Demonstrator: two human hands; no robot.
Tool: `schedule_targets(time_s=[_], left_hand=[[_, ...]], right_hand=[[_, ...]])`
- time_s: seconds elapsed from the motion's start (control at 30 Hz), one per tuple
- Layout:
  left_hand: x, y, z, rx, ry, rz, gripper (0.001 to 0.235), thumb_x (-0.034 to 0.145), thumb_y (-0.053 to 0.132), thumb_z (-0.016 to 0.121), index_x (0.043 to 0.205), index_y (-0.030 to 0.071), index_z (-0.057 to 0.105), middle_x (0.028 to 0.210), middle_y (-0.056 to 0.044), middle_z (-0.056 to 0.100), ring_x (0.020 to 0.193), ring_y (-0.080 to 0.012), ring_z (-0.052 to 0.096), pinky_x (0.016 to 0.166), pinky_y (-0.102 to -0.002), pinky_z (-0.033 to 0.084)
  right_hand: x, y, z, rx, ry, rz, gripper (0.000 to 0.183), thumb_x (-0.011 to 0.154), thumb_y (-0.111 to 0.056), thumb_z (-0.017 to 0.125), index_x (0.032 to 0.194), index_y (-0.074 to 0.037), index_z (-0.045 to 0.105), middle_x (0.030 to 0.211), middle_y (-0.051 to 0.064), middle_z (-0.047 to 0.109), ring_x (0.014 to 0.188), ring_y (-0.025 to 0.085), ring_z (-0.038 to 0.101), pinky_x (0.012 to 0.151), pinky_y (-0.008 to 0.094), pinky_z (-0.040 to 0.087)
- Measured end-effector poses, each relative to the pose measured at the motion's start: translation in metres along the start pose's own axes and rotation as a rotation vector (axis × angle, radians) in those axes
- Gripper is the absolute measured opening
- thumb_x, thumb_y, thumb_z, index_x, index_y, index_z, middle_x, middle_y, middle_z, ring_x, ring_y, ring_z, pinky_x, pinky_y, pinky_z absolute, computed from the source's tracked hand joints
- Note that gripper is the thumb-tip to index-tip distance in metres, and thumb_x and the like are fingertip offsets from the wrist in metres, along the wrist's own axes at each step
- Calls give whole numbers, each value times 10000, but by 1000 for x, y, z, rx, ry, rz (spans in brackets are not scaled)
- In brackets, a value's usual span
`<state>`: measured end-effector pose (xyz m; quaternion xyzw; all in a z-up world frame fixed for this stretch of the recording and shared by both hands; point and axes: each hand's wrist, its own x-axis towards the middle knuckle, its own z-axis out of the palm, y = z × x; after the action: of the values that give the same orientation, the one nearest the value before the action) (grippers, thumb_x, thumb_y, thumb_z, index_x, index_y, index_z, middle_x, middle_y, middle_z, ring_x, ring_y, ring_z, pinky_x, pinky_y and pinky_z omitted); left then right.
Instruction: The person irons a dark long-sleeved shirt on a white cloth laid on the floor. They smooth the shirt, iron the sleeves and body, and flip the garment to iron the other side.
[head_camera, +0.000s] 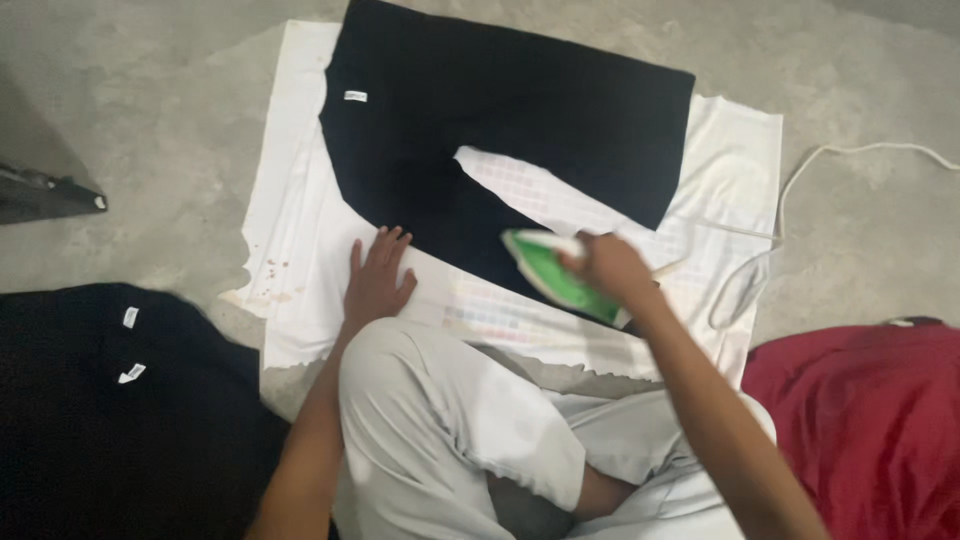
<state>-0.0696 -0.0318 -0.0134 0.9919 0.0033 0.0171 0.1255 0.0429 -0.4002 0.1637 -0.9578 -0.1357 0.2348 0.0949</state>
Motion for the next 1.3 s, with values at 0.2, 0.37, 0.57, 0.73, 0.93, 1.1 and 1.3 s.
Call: schedule_targets(time_s=[0.2,0.37,0.57,0.73,0.93,1.1,1.3], left_hand=[[-1,0,3,2,42,5,711,978,413,455,1652,203,370,1689,-40,389,1603,-205,312,1292,-587,229],[-4,5,-8,0,22,-5,680,985,413,440,1626,192,401,1684,-38,388,1609,-203,298,1298,-586,231],[-4,5,-5,57,53,-2,677,980,419,424,1618,192,422,1666,-31,419,1594,-183,331,1299,-568,253],[-8,2,13,115,257,79,668,963,415,458,1581,165,496,1602,-70,505,1527,-213,450,1239,-569,319],[-6,0,6,54,204,65,693,943,397,483,1596,164,470,1625,-58,459,1562,-235,393,1249,-595,314],[-2,-2,2,-25,163,38,684,937,396,513,1586,186,470,1619,-34,452,1563,-223,385,1265,-600,297],[-7,0,-1,39,107,19,683,967,413,474,1617,208,436,1652,-10,419,1596,-184,326,1293,-557,249]], right_hand=[[43,-60,35,-129,-6,-26,757,1008,-750,440,1340,-119,695,1154,277,743,1112,470,735,948,587,585],[98,-64,67,-116,81,45,796,1022,-778,400,1336,-99,674,1102,263,727,1065,478,737,890,598,595],[62,-64,52,-154,-30,26,760,1003,-746,448,1360,-117,681,1143,271,739,1115,482,728,951,598,583],[58,-46,53,-138,57,134,791,1018,-779,432,1262,-78,706,1030,260,744,1026,477,748,881,585,599],[28,-38,41,-118,-74,54,675,1027,-659,485,1268,-69,709,1106,281,763,1103,478,735,949,598,589],[11,-22,35,-138,-65,78,668,1042,-655,464,1309,-81,678,1103,287,755,1112,488,726,967,597,579],[3,71,45,-221,8,197,736,1032,-756,435,1374,-151,678,1058,263,760,1046,472,753,907,580,604]])
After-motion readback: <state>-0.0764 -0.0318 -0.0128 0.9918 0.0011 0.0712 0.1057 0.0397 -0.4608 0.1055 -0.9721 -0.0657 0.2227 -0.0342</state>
